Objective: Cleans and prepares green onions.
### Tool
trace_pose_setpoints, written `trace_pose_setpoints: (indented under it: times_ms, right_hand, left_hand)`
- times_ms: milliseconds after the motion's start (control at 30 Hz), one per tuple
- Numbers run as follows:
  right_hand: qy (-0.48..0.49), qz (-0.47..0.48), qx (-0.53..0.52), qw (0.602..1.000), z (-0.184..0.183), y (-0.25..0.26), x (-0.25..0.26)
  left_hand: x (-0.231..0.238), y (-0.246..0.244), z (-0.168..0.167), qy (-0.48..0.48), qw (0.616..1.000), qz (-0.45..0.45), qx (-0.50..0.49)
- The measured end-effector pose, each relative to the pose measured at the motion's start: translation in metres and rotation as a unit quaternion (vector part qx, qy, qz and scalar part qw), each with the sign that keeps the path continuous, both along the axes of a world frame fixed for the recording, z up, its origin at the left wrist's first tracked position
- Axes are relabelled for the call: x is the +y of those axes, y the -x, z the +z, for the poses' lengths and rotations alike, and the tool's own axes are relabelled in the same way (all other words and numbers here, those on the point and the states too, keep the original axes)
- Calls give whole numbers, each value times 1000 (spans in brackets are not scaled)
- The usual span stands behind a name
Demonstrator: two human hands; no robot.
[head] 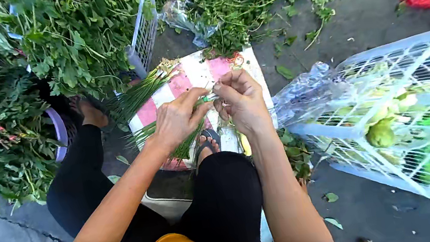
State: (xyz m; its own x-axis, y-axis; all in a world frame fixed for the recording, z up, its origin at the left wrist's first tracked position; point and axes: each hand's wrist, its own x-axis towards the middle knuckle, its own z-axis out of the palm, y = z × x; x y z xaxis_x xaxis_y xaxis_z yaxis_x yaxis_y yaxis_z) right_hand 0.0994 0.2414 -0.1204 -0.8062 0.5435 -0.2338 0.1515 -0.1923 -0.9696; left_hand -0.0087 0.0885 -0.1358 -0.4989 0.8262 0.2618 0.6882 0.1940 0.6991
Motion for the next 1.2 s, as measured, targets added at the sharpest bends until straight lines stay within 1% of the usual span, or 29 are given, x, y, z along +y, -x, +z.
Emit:
trace_pose_setpoints:
  times_ms: [33,100,167,200,233,300,333,433,500,567,633,667,733,767,833,867,900,933,967,1033,1067,1133,1167,1200]
  right_hand:
    - [48,13,-3,999,-12,-1,2]
    - [95,31,-40,994,-45,-4,1]
    - [136,23,-116,984,-89,-4,0]
    - [148,18,-161,976,-113,-8,0]
    - [145,14,-209,967,-134,-13,0]
    - [110,7,-270,957,-173,-29,1]
    - [98,-6,-280,955,-191,-38,3]
    - [93,-66,-300,947,-229,-58,4]
    - [87,-93,-317,940,-248,-65,0]
    - [51,-101,-333,936,-264,-64,-5]
    - [-10,-96,-342,935,-277,-59,-8]
    - [-47,-96,-339,935,-283,-56,-8]
    - [-121,-94,-318,936,-289,-49,-5]
    - [-150,-86,-303,937,-289,-45,-3]
    - [-182,-50,-264,946,-288,-37,1]
    - [-188,-19,-251,949,-288,-34,3]
    - [-185,20,-246,951,-288,-32,5]
    - [-179,52,-249,950,-289,-30,7]
    - [-167,67,-252,951,-289,-30,7]
    - [-121,46,-242,962,-283,-35,6]
    - [-69,30,-220,973,-278,-36,6]
    - [64,25,-172,983,-264,-30,6]
    - [108,21,-155,982,-257,-27,3]
    - [128,8,-140,982,-251,-22,0]
  left_hand:
    - [-2,-4,-7,17,1000,13,-18]
    - [-5,-15,-30,67,995,24,-63]
    - [-7,-24,-67,127,986,15,-109]
    - [-10,-29,-83,173,975,12,-136]
    - [-13,-31,-97,218,964,13,-150]
    - [-15,-22,-123,282,951,35,-121]
    - [-13,-10,-133,300,949,49,-88]
    - [8,47,-157,287,951,110,31]
    - [27,92,-168,287,946,140,62]
    - [44,133,-186,288,944,148,68]
    - [53,155,-207,290,945,136,69]
    - [57,151,-213,283,947,132,79]
    - [62,114,-219,269,953,111,82]
    - [61,86,-225,284,953,90,61]
    - [54,32,-245,357,932,52,-34]
    - [49,11,-258,385,919,48,-75]
    - [44,-4,-271,393,913,53,-92]
    - [39,-13,-282,377,919,64,-92]
    - [38,-18,-286,358,924,78,-109]
    - [41,-16,-270,306,920,120,-213]
    - [45,-11,-256,266,909,143,-288]
    - [52,0,-232,203,868,171,-419]
    - [55,5,-224,199,845,171,-465]
    - [59,9,-219,206,826,165,-498]
